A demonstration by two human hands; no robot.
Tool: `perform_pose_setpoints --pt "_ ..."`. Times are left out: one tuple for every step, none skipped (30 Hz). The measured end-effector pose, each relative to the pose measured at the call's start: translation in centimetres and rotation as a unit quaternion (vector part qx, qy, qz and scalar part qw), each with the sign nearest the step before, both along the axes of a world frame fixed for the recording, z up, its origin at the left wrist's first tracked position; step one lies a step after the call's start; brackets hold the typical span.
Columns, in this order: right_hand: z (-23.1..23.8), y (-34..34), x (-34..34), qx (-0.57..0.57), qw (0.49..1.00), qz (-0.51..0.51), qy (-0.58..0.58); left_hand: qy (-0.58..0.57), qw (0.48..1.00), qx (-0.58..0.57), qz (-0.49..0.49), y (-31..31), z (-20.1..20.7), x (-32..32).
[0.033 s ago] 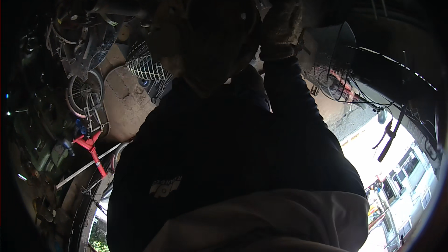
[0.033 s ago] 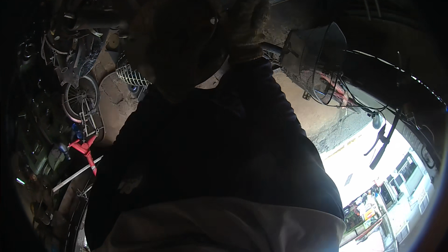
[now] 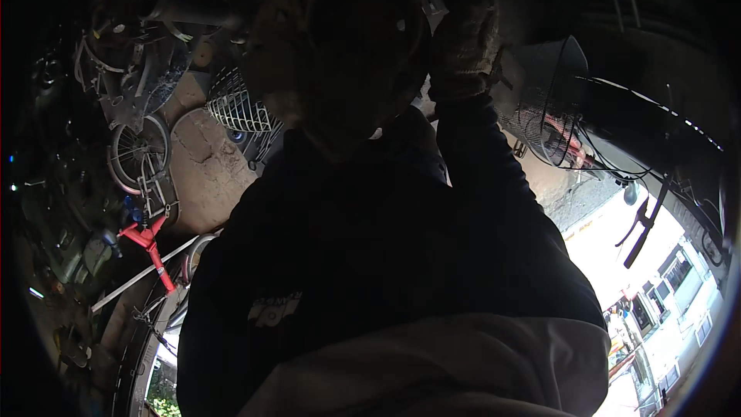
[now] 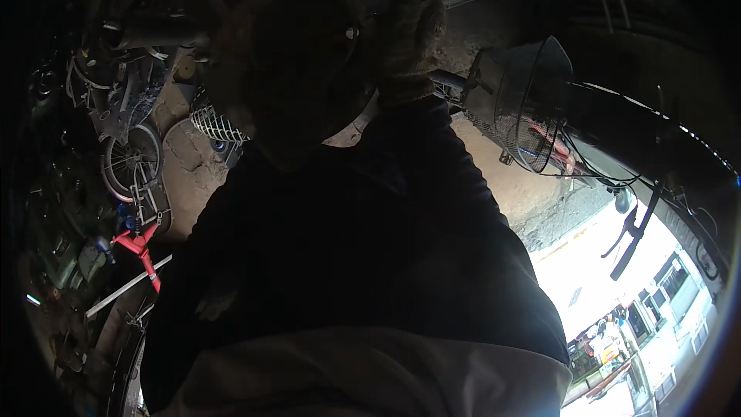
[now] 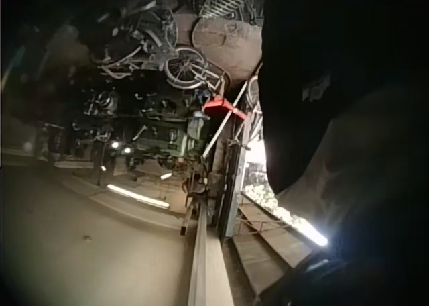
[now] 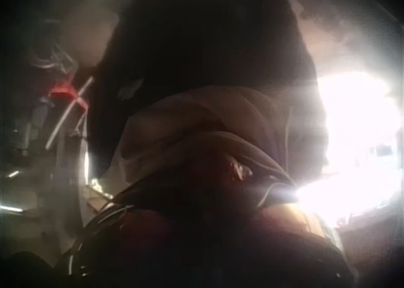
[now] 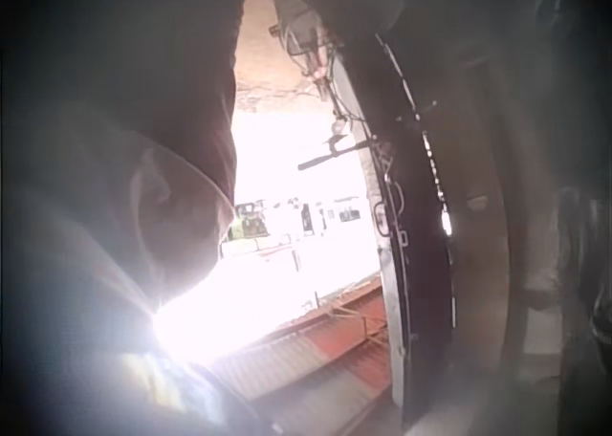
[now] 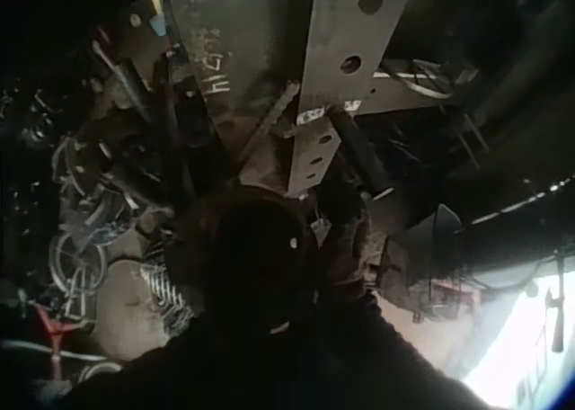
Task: The person holds and turns a circular metal component by hand, placing a small metal ring onto a shaft within the component.
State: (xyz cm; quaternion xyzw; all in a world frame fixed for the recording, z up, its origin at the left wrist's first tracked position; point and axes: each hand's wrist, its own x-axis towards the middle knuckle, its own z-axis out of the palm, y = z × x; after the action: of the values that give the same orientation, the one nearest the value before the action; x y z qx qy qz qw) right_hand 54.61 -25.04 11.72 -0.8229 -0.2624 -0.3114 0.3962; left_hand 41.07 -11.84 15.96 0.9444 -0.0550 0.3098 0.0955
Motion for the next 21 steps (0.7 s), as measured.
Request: perform_pose_setpoints --pt "-0.2 0.0 0.0 -0.025 0.999 -0.012 -0.018 0.001 1.0 -0.001 0.001 -0.1 0.0 -0.2" --pt "-0.2 -0.1 -0.2 -0.05 0.998 -0.025 -0.036 0.001 1.0 -0.003 0.001 -0.1 -0.2 0.0" --pt "-0.3 -0.4 -0.7 -0.029 0.999 -0.014 -0.018 0.0 1.0 -0.006 0.003 -0.3 -0.5 0.0" --pt "0.4 -0.2 -1.1 -0.003 1.0 -0.002 -0.001 -0.003 1.0 -0.003 0.006 -0.1 -0.5 0.1" --pt "1.9 0.1 -2.0 0.069 0.996 0.035 0.051 -0.001 1.0 -0.003 0.006 0.0 -0.4 0.0" --pt "1.9 0.1 -2.6 0.124 0.984 0.059 0.112 -0.002 1.0 -0.004 0.006 0.0 -0.3 -0.1" --pt "2.0 -0.1 -3.1 0.182 0.966 0.075 0.168 -0.004 1.0 -0.002 0.004 0.0 -0.2 0.1" --pt "1.7 0.1 -3.6 0.244 0.943 0.075 0.214 -0.006 1.0 -0.002 0.001 0.0 0.1 0.1" --pt "1.6 0.8 -3.6 0.289 0.927 0.072 0.229 -0.012 1.0 -0.001 -0.005 0.2 0.4 0.5" --pt "1.4 1.6 -3.8 0.32 0.915 0.065 0.236 -0.011 1.0 -0.002 -0.017 0.4 0.7 0.7" --pt "1.3 2.2 -3.4 0.335 0.911 0.059 0.235 -0.013 0.999 -0.001 -0.031 0.9 1.1 1.0" --pt "1.0 2.4 -3.3 0.347 0.906 0.055 0.238 -0.007 0.999 0.001 -0.049 1.3 1.5 1.0" --pt "0.9 2.7 -2.9 0.355 0.902 0.055 0.241 -0.004 0.998 0.004 -0.07 2.1 2.0 1.1" --pt "0.8 2.8 -2.8 0.361 0.898 0.057 0.245 0.002 0.996 0.011 -0.092 2.9 2.2 1.1" --pt "0.7 2.8 -2.6 0.37 0.892 0.06 0.252 0.007 0.993 0.023 -0.114 3.8 2.5 1.5" --pt "0.9 2.8 -2.7 0.379 0.884 0.072 0.263 0.016 0.991 0.037 -0.127 4.5 2.7 1.6" --pt "1.0 2.9 -2.6 0.389 0.877 0.087 0.269 0.02 0.989 0.048 -0.137 5.1 2.7 2.1" --pt "1.3 2.9 -2.6 0.4 0.867 0.103 0.279 0.026 0.988 0.054 -0.145 5.5 2.7 2.4" --pt "1.5 2.5 -2.7 0.41 0.857 0.117 0.29 0.03 0.987 0.053 -0.147 5.5 2.4 2.5" --pt "1.5 2.5 -2.5 0.419 0.846 0.136 0.301 0.033 0.987 0.052 -0.146 5.5 2.0 2.6" --pt "1.7 2.5 -2.3 0.43 0.832 0.156 0.314 0.035 0.989 0.045 -0.138 5.3 1.6 2.4"
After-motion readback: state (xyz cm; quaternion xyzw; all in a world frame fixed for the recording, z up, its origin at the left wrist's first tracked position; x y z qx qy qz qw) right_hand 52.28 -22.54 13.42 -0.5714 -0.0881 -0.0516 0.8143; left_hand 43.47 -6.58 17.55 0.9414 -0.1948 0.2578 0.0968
